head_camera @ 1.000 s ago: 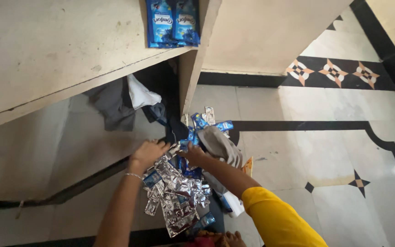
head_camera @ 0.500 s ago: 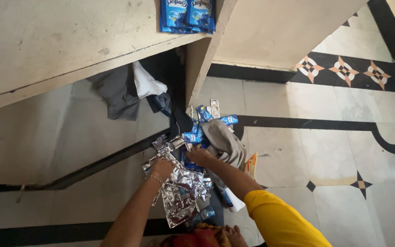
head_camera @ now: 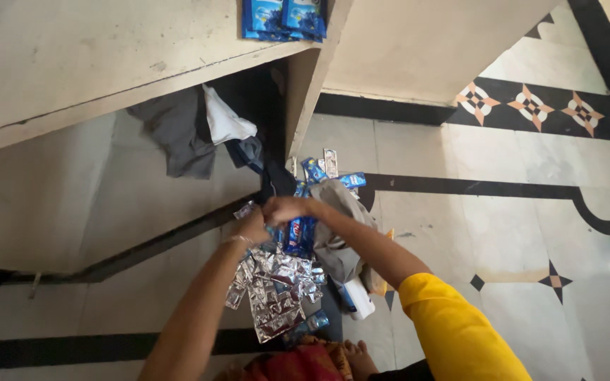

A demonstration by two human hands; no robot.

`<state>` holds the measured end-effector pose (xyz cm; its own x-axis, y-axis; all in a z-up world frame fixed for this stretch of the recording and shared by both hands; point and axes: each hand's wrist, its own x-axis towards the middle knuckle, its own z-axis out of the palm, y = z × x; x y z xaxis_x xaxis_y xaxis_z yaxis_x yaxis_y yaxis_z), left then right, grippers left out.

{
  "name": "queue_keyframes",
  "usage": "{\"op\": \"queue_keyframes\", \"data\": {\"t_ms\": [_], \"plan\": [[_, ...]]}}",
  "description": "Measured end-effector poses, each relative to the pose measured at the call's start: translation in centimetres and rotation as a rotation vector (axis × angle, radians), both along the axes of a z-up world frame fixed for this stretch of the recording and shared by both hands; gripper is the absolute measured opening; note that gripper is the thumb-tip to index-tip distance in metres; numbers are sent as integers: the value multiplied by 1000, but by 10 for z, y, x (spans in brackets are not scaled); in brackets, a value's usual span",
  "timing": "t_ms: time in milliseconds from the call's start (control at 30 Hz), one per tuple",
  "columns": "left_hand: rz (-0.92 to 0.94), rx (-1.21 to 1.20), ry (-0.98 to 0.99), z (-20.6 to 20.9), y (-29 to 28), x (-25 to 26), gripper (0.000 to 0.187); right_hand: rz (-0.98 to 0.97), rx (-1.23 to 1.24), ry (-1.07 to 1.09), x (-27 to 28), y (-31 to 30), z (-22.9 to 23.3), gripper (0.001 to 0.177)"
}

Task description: The person sorts through fabric softener sachets and medicine blister packs on the floor and places them onto a white shelf.

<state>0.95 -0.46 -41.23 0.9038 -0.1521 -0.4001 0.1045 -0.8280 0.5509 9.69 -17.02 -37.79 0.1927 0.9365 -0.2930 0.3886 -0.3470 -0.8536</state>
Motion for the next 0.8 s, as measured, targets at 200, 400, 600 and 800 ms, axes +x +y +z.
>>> {"op": "queue_keyframes", "data": {"t_ms": [200,400,600,800], "plan": [[-4,-765,78,77,26,16,38,-324,157,185,-12,-26,178,44],[147,-674,64,156,29,-14,23,-614,177,15,-34,-61,257,21],[19,-369,-398,256,21,-21,25,-572,103,-220,-47,-70,318,23],[-242,-349,-353,338,35,8,35,-664,-7,-290,-52,-56,402,22]]}}
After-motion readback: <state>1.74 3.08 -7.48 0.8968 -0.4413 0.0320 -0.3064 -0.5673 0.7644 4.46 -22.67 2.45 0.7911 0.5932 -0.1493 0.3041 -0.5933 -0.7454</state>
